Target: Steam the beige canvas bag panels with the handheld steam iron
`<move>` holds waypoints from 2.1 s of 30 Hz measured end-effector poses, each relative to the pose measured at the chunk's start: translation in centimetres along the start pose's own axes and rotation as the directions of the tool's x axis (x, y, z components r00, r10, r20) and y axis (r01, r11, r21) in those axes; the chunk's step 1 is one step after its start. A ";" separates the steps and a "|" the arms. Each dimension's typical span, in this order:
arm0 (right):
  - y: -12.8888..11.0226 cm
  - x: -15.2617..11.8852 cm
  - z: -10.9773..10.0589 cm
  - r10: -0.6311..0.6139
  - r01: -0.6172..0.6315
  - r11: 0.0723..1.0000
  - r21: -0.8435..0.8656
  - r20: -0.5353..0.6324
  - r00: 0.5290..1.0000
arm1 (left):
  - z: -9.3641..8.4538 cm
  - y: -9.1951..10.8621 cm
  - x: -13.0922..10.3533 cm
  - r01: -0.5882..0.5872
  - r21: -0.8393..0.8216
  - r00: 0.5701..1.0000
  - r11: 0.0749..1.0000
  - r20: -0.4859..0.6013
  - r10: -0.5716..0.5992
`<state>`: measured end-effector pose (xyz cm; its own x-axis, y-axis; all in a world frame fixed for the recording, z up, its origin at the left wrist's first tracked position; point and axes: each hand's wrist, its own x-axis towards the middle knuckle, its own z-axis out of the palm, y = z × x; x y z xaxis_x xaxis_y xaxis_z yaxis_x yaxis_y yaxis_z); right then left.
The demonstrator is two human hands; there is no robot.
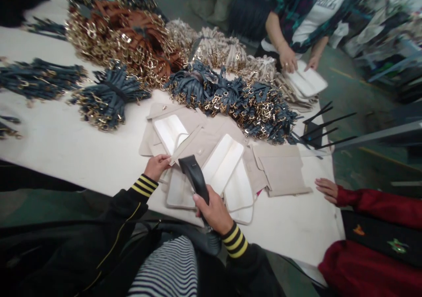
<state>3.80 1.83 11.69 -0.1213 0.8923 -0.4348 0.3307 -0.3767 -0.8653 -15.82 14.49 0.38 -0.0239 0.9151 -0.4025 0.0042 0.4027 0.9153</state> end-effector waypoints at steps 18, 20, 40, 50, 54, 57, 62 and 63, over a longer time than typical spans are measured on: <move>-4.3 0.7 -0.8 0.107 -0.108 0.993 -0.039 -0.034 0.994 | 1.0 1.4 -2.3 -0.120 -0.119 0.993 0.986 -0.002 0.121; -4.1 0.9 -0.7 0.142 -0.139 0.988 -0.070 0.045 0.989 | 1.0 1.4 -2.4 -0.125 -0.121 0.992 0.985 0.000 0.126; -3.7 1.3 -2.5 0.092 -0.089 0.995 0.040 -0.067 0.994 | 1.7 0.6 -3.1 -0.042 -0.244 0.999 0.969 -0.035 0.035; -3.2 1.4 -1.0 0.135 -0.138 0.990 0.025 0.091 0.987 | 2.3 0.6 -3.8 -0.043 -0.294 0.999 0.955 -0.023 0.037; -3.4 1.1 -0.7 0.163 -0.171 0.984 0.052 0.134 0.978 | 2.4 0.3 -3.9 -0.026 -0.350 0.999 0.937 -0.027 0.017; -3.5 0.9 -1.1 0.137 -0.139 0.986 0.094 0.024 0.990 | 2.3 0.1 -4.0 -0.023 -0.350 1.000 0.936 -0.016 0.018; -3.1 0.3 -1.7 0.141 -0.142 0.986 0.089 0.014 0.990 | 2.2 -0.1 -4.0 0.001 -0.366 1.000 0.931 -0.021 -0.010; -2.9 0.3 -1.6 0.155 -0.159 0.984 0.084 0.059 0.986 | 2.2 0.0 -4.0 0.002 -0.358 1.000 0.934 -0.020 -0.010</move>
<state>4.28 3.56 14.51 -0.1234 0.8071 -0.5774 0.2657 -0.5338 -0.8028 -13.54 10.89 1.91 -0.0440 0.9105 -0.4111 -0.3540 0.3706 0.8587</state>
